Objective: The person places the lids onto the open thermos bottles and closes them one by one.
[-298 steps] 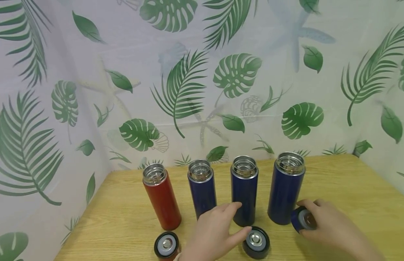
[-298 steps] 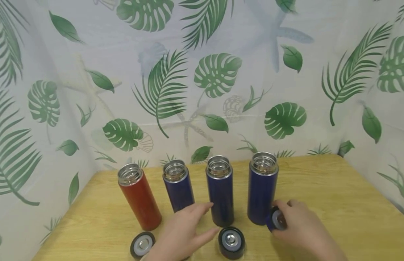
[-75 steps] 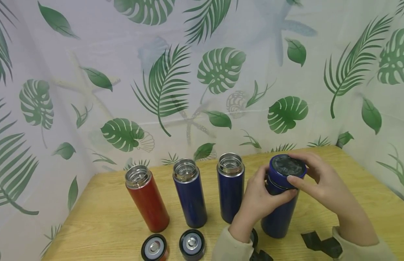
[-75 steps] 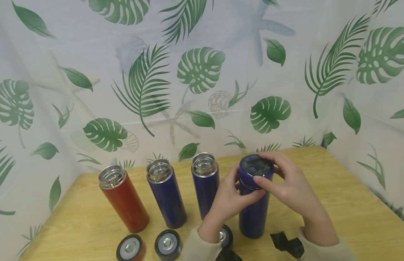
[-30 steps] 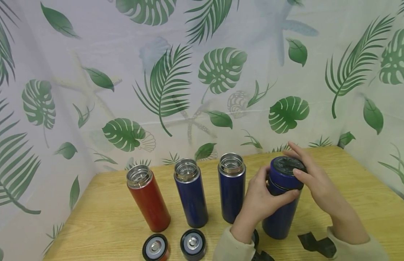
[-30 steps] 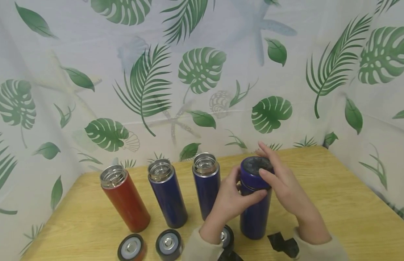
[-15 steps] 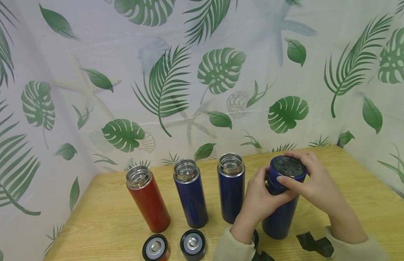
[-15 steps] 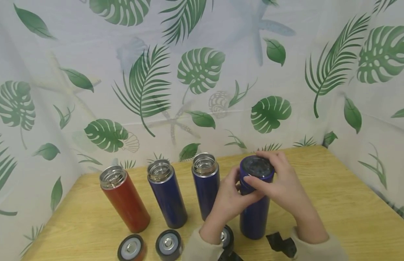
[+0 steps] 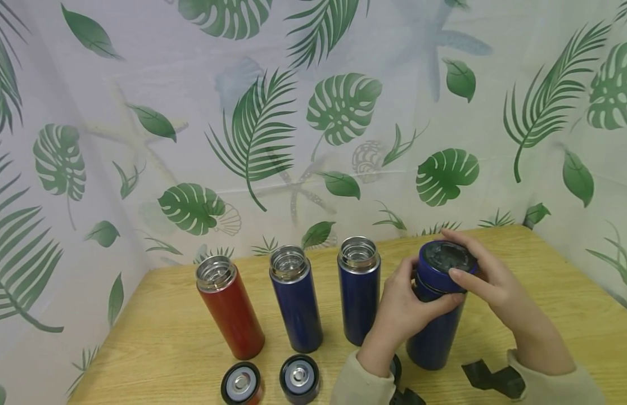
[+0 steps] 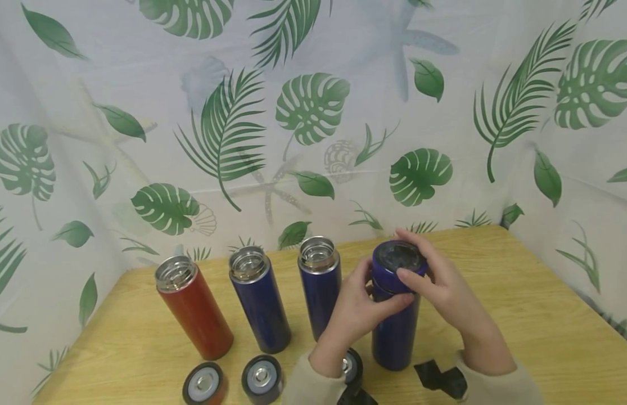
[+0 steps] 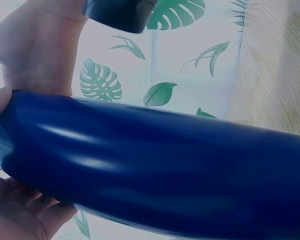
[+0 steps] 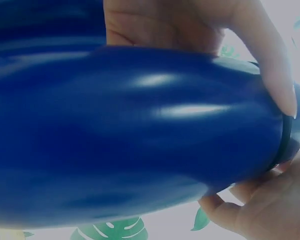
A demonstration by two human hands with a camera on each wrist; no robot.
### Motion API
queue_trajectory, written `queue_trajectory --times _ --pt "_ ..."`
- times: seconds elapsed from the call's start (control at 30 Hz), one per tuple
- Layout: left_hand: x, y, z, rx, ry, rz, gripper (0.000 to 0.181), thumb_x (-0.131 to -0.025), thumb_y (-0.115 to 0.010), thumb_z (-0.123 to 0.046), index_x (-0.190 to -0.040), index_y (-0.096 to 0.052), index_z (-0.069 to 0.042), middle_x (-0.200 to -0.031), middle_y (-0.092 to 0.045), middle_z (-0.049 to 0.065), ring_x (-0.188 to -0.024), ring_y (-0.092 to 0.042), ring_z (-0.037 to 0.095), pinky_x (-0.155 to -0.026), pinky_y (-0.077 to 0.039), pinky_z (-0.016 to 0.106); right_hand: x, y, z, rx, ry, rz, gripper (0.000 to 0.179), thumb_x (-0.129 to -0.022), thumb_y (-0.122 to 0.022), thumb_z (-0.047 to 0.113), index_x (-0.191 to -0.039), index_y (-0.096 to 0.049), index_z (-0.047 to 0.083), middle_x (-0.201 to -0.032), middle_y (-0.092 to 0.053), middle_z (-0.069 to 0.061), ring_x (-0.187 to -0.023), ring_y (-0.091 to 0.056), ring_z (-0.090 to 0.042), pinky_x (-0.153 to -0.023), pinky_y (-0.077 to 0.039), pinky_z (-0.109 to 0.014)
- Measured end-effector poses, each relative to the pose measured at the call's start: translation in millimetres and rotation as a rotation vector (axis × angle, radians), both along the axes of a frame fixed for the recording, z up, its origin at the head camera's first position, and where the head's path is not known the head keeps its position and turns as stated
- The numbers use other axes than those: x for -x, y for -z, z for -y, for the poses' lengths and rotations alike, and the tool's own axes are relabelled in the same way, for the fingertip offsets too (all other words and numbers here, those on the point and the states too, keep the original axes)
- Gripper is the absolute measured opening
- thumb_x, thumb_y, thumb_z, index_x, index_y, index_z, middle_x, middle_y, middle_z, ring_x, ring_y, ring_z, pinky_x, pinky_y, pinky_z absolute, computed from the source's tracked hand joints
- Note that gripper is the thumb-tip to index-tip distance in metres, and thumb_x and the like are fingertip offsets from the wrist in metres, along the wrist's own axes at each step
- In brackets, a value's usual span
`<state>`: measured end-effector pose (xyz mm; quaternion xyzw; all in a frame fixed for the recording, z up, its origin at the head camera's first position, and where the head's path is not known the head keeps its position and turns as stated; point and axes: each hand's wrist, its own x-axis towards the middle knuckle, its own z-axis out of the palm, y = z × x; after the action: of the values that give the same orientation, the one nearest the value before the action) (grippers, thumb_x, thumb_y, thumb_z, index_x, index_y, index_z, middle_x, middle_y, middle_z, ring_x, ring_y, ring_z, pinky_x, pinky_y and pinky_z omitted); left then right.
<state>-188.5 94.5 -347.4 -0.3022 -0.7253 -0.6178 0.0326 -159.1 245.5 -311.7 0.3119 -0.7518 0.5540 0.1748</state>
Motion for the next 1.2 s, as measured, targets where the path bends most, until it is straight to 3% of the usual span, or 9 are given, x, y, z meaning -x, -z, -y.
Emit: queue_trajectory --times 0.3,0.4,0.53,0.63,0.73,0.9,1.03,1.1,1.2 --pt "0.2 0.5 -0.2 -0.004 -0.01 -0.008 0.052 -0.072 -0.074 -0.025 -0.117 -0.048 -0.016 -0.102 -0.053 -0.011 -0.088 -0.051 0.0 -0.071 -0.044 0.017 0.8 -0.6 6.8 -0.21 0.354 0.047 0.055 -0.078 -0.065 0.004 -0.127 -0.041 0.002 -0.114 -0.04 -0.01 -0.096 -0.04 -0.009 -0.077 -0.036 -0.02" --pt "0.1 0.0 0.1 0.002 -0.015 -0.002 0.055 -0.071 -0.074 -0.026 -0.118 -0.048 -0.017 -0.103 -0.053 -0.011 -0.089 -0.051 0.0 -0.072 -0.044 0.018 1.8 1.6 5.6 -0.174 0.3 0.046 0.048 -0.086 -0.052 0.005 -0.131 -0.037 0.0 -0.12 -0.038 -0.009 -0.103 -0.037 -0.01 -0.08 -0.033 -0.022" --pt "-0.1 -0.2 0.1 -0.002 -0.009 0.019 0.057 -0.071 -0.075 -0.026 -0.12 -0.047 -0.018 -0.104 -0.053 -0.011 -0.089 -0.052 0.001 -0.072 -0.044 0.019 2.4 2.5 0.6 -0.024 0.031 0.039 0.047 -0.091 -0.028 -0.003 -0.137 -0.024 -0.001 -0.132 -0.034 0.0 -0.118 -0.031 -0.006 -0.086 -0.027 -0.013" --pt "-0.1 -0.2 0.1 -0.007 -0.001 0.025 0.057 -0.071 -0.075 -0.026 -0.12 -0.046 -0.019 -0.104 -0.052 -0.011 -0.089 -0.052 0.001 -0.072 -0.044 0.02 2.9 2.0 -2.4 0.048 -0.098 0.035 0.051 -0.089 -0.026 -0.01 -0.139 -0.021 0.001 -0.133 -0.035 0.0 -0.119 -0.033 -0.007 -0.089 -0.029 -0.014" --pt "0.0 -0.2 0.3 -0.013 0.005 0.023 0.058 -0.071 -0.075 -0.025 -0.121 -0.046 -0.019 -0.104 -0.052 -0.01 -0.09 -0.052 0.001 -0.072 -0.045 0.019 2.2 0.9 -3.4 0.049 -0.078 0.026 0.054 -0.086 -0.032 -0.014 -0.137 -0.023 -0.001 -0.128 -0.039 -0.003 -0.112 -0.042 -0.008 -0.085 -0.036 -0.015" --pt "-0.4 -0.5 0.4 -0.018 0.003 0.018 0.056 -0.071 -0.075 -0.024 -0.119 -0.047 -0.018 -0.103 -0.052 -0.011 -0.088 -0.052 0.001 -0.071 -0.045 0.018 0.3 -1.3 -0.1 -0.111 0.171 0.028 0.058 -0.082 -0.052 -0.009 -0.135 -0.029 0.0 -0.122 -0.04 -0.002 -0.104 -0.044 -0.002 -0.08 -0.036 -0.011" --pt "-1.0 -0.8 0.4 -0.009 -0.003 0.013 0.054 -0.071 -0.074 -0.025 -0.117 -0.047 -0.018 -0.102 -0.052 -0.011 -0.088 -0.052 0.0 -0.071 -0.045 0.018 1.2 -0.1 3.7 -0.232 0.346 0.037 0.057 -0.08 -0.063 0.004 -0.131 -0.038 0.003 -0.118 -0.04 -0.01 -0.1 -0.038 -0.006 -0.079 -0.035 -0.024" --pt "-0.7 -0.5 0.4 -0.009 -0.001 0.018 0.054 -0.072 -0.074 -0.025 -0.118 -0.047 -0.017 -0.104 -0.053 -0.011 -0.088 -0.052 0.0 -0.071 -0.045 0.018 2.7 1.9 3.0 -0.227 0.332 0.042 0.053 -0.084 -0.057 0.007 -0.132 -0.036 0.002 -0.12 -0.038 -0.011 -0.103 -0.035 -0.007 -0.079 -0.033 -0.026" --pt "-0.2 -0.4 0.5 -0.007 -0.004 0.02 0.056 -0.071 -0.074 -0.025 -0.12 -0.046 -0.017 -0.105 -0.053 -0.01 -0.089 -0.052 0.001 -0.072 -0.045 0.019 5.5 4.6 -2.2 -0.108 0.129 0.085 0.05 -0.091 -0.039 0.003 -0.138 -0.024 0.002 -0.13 -0.033 -0.003 -0.112 -0.033 -0.004 -0.084 -0.032 -0.019"
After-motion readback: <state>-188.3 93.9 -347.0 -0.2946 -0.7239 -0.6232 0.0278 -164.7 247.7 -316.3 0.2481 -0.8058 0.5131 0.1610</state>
